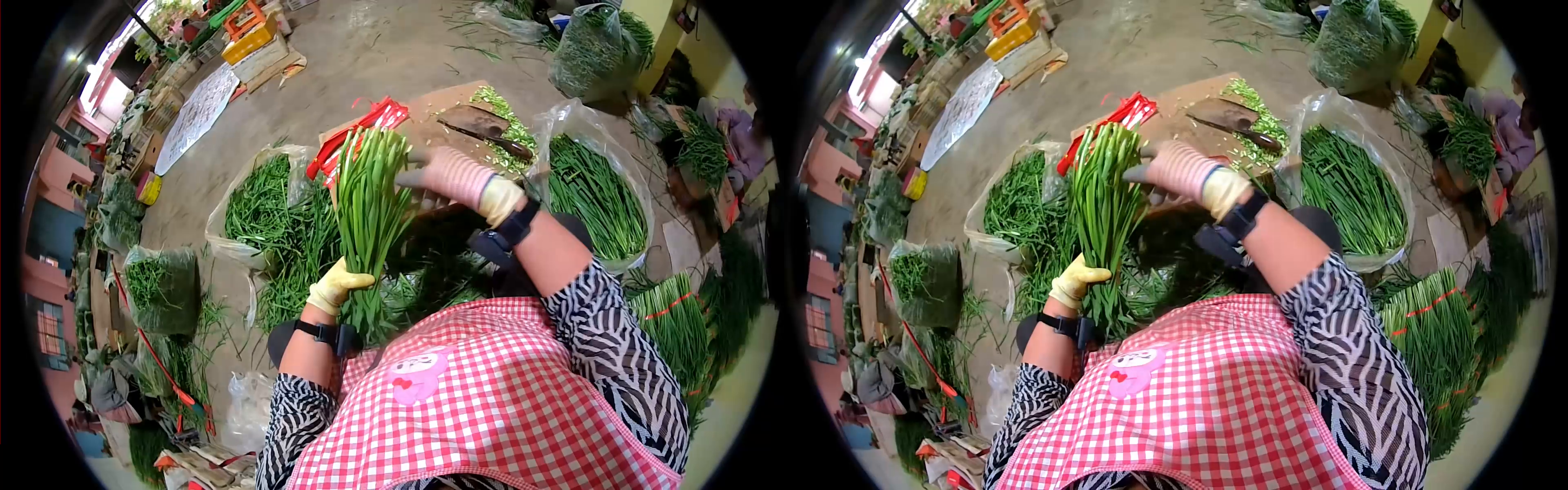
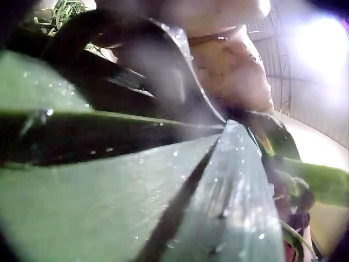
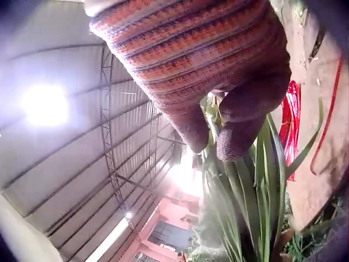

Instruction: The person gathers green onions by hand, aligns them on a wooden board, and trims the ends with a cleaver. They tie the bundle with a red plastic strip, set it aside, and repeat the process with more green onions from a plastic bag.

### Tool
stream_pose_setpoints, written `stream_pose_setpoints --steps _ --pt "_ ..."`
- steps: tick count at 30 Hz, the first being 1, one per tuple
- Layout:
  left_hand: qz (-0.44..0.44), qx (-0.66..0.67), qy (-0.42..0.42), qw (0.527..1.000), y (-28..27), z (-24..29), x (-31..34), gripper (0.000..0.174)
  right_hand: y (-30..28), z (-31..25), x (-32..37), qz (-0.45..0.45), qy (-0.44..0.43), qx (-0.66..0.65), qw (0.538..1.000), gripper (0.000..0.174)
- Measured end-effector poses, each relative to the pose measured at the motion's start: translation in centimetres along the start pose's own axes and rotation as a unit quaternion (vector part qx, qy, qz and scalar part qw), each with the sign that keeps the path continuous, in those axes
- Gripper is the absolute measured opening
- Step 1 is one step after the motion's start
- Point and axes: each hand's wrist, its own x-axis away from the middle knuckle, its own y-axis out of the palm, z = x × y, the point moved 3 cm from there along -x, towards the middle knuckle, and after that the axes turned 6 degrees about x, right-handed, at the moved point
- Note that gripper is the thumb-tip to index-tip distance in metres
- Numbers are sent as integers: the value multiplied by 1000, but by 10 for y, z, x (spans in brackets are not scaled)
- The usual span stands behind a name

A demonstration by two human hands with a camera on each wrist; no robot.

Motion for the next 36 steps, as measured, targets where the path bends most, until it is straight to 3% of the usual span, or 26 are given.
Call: stream_pose_setpoints --steps 2,7,9,11,12,14,15,16,17,18,19,20,22,24,25,28,29,30,32,34,35,36 --pt "-8 -4 -3 1000 5 4 0 53 12 10 -17 -7 33 12 999 27" --pt "-41 7 -37 998 -13 -14 -1 59 21 32 -27 -19 47 -116 992 21" --pt "-24 21 -28 999 -17 -19 -1 56 23 39 -31 -48 -6 -297 954 19" --pt "-57 40 -26 997 -21 -22 -5 55 9 45 -25 -75 -79 -472 875 17" --pt "-72 50 -26 996 -22 -21 -4 54 3 47 -21 -24 -96 -498 862 18" --pt "-58 51 -36 996 -26 -24 -2 54 -15 65 -28 -19 -160 -584 795 20" --pt "-54 49 -33 997 -28 -25 -3 54 -24 52 -12 -91 -219 -569 787 25" --pt "-52 48 -31 997 -29 -26 -3 54 -31 56 -9 -123 -224 -509 822 30" --pt "-39 39 -25 998 -30 -27 -2 54 -25 38 2 -93 -134 -342 925 33" --pt "-33 32 -22 999 -28 -25 -3 54 -17 16 13 -57 -38 -159 985 36" --pt "-28 24 -21 999 -23 -21 -2 54 -7 11 11 -56 9 -35 998 43" --pt "-24 17 -19 999 -20 -17 -2 54 5 14 3 -21 -12 45 999 42" --pt "-23 3 -31 999 -13 -13 -4 57 25 26 -12 12 -55 35 998 43" --pt "-3 -4 -23 1000 -4 -11 -3 58 32 29 -15 20 -34 1 999 39" --pt "-1 -1 -39 999 -7 -12 -2 60 39 42 -27 29 -40 -92 995 37" --pt "-8 43 -5 999 -8 -9 0 55 28 31 -6 1 -6 -118 993 33" --pt "-2 21 -18 1000 -12 -10 0 49 25 36 -6 -7 -30 -175 984 32" --pt "-10 25 -20 999 -14 -11 1 48 23 41 -6 -28 -53 -307 950 30" --pt "-27 32 -25 999 -16 -11 2 46 -1 54 -5 23 -131 -431 892 28" --pt "-42 34 -33 998 -16 -12 1 45 -39 48 10 81 -175 -474 859 29" --pt "-58 50 -39 996 -19 -13 1 45 -52 44 25 105 -152 -460 869 30" --pt "-76 65 -46 994 -20 -15 0 45 -71 44 31 -12 -149 -343 927 38"
